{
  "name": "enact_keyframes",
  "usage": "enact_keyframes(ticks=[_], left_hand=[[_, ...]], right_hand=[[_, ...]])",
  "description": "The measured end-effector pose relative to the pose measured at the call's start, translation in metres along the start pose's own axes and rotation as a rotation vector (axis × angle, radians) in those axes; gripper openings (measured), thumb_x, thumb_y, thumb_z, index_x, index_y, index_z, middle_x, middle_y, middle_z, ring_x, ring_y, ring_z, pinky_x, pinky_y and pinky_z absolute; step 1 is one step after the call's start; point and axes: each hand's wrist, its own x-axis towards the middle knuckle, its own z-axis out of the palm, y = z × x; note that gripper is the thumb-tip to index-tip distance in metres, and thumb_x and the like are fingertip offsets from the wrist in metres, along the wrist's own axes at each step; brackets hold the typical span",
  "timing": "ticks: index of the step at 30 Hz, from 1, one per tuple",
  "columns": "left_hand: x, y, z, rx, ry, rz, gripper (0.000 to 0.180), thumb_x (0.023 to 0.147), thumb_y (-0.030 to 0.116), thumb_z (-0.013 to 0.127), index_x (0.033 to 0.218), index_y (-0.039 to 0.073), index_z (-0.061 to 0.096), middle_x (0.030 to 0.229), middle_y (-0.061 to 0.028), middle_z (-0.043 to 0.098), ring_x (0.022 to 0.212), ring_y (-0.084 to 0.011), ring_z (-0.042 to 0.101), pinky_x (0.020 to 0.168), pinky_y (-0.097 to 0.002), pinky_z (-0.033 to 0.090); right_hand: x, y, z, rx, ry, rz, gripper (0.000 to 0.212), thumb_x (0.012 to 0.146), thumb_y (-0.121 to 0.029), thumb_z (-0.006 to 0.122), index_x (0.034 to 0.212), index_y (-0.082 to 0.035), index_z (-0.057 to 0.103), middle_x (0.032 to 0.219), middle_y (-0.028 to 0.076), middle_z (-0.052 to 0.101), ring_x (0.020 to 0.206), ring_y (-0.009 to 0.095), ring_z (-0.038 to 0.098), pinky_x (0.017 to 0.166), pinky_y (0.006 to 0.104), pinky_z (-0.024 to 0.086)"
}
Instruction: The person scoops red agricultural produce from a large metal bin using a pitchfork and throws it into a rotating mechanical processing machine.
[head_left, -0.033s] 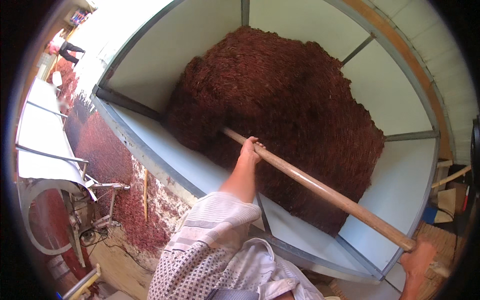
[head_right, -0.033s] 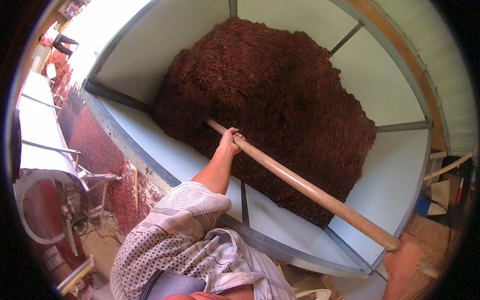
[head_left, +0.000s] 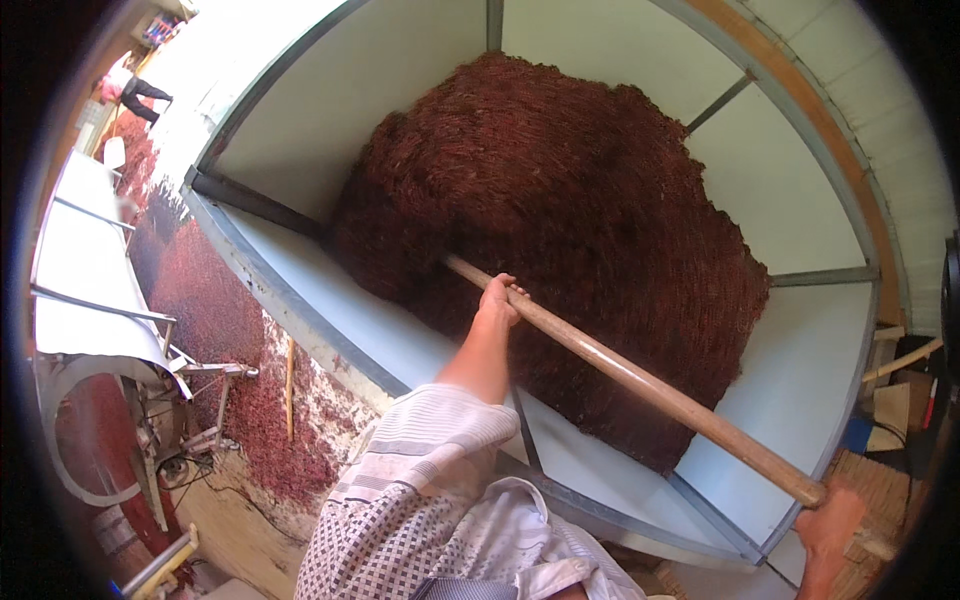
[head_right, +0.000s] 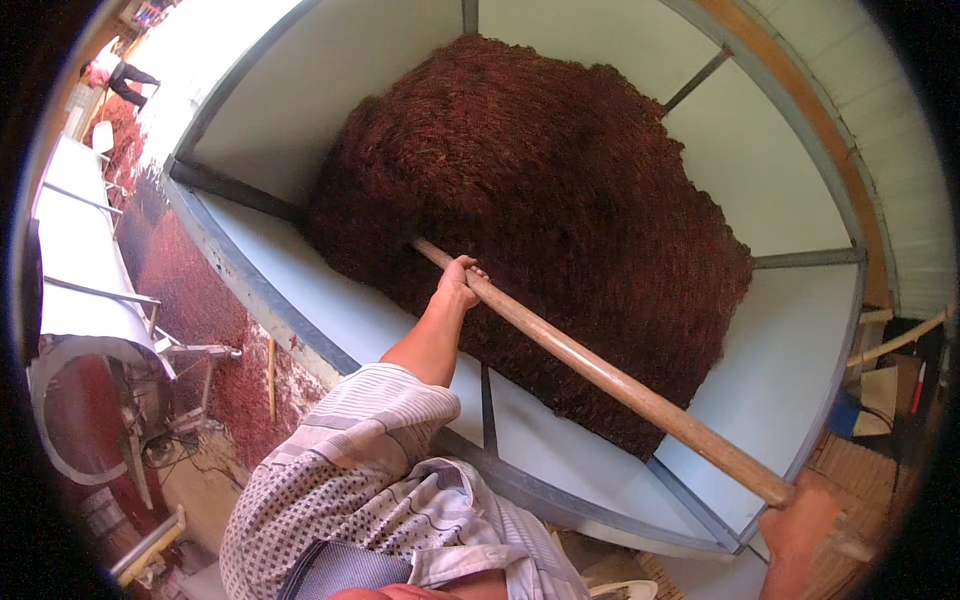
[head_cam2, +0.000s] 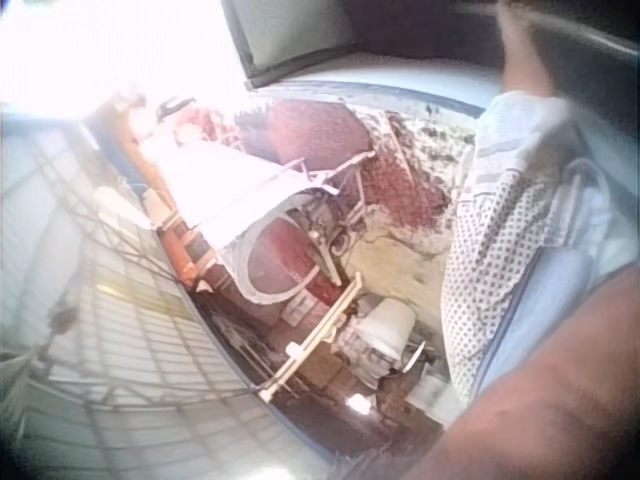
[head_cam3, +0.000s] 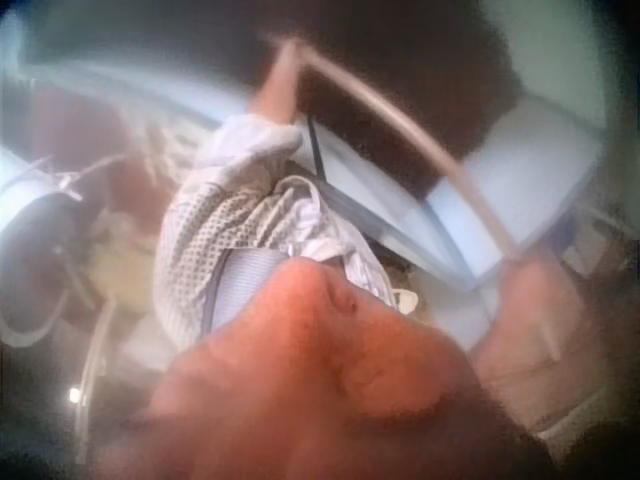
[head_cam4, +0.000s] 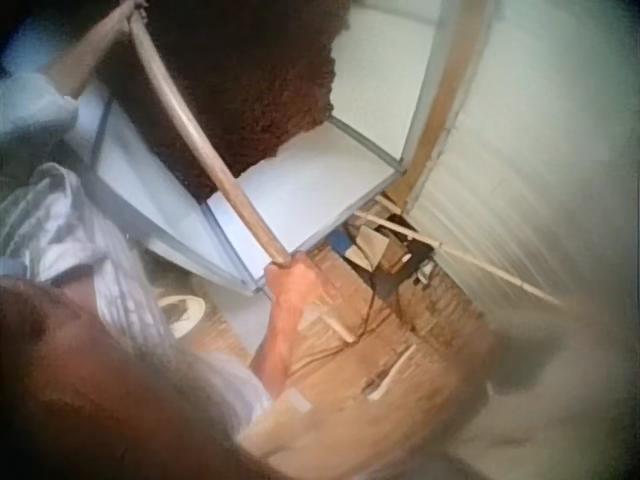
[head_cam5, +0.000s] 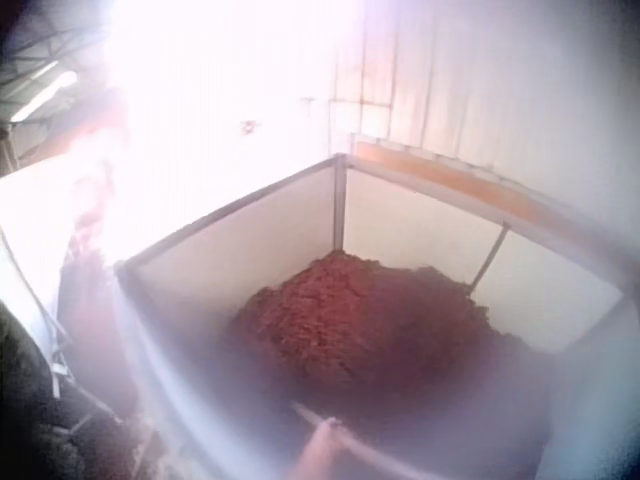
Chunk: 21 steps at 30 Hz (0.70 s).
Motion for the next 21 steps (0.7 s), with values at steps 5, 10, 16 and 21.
enact_keyframes(ticks=[5, 10, 16, 21], left_hand=[[0.026, 0.023, -0.011, 0.051, -0.018, 0.046, 0.013, 0.078, 0.012, 0.053, 0.073, 0.006, 0.043, 0.057, -0.006, 0.04, 0.05, -0.0199, 0.042, 0.05, -0.0343, 0.044], [0.056, 0.051, -0.043, 0.065, -0.072, 0.077, 0.017, 0.076, 0.011, 0.056, 0.068, 0.009, 0.042, 0.054, -0.003, 0.04, 0.048, -0.0175, 0.042, 0.047, -0.031, 0.045], [0.072, 0.041, -0.043, 0.074, 0.003, 0.02, 0.02, 0.081, 0.017, 0.06, 0.069, 0.01, 0.045, 0.055, -0.0038, 0.042, 0.048, -0.0173, 0.044, 0.047, -0.0312, 0.043], [0.077, 0.064, -0.042, 0.05, 0.006, -0.011, 0.02, 0.082, 0.018, 0.06, 0.07, 0.012, 0.046, 0.053, -0.0018, 0.04, 0.047, -0.0166, 0.043, 0.046, -0.0319, 0.042]], right_hand=[[-0.004, -0.013, 0.03, 0.015, -0.085, 0.013, 0.019, 0.049, -0.007, 0.063, 0.064, 0.001, 0.055, 0.062, 0.02, 0.057, 0.062, 0.039, 0.058, 0.059, 0.0422, 0.048], [-0.033, -0.04, 0.076, 0.044, -0.155, -0.042, 0.021, 0.046, -0.011, 0.063, 0.063, 0.0, 0.056, 0.061, 0.019, 0.058, 0.059, 0.036, 0.059, 0.057, 0.042, 0.048], [-0.024, -0.036, 0.114, 0.096, -0.333, -0.05, 0.02, 0.048, -0.01, 0.061, 0.065, 0.002, 0.059, 0.061, 0.021, 0.059, 0.06, 0.038, 0.06, 0.059, 0.0422, 0.049], [-0.019, -0.044, 0.111, 0.124, -0.402, -0.052, 0.022, 0.049, -0.01, 0.062, 0.067, 0.001, 0.061, 0.062, 0.021, 0.06, 0.06, 0.038, 0.06, 0.059, 0.0418, 0.049]])
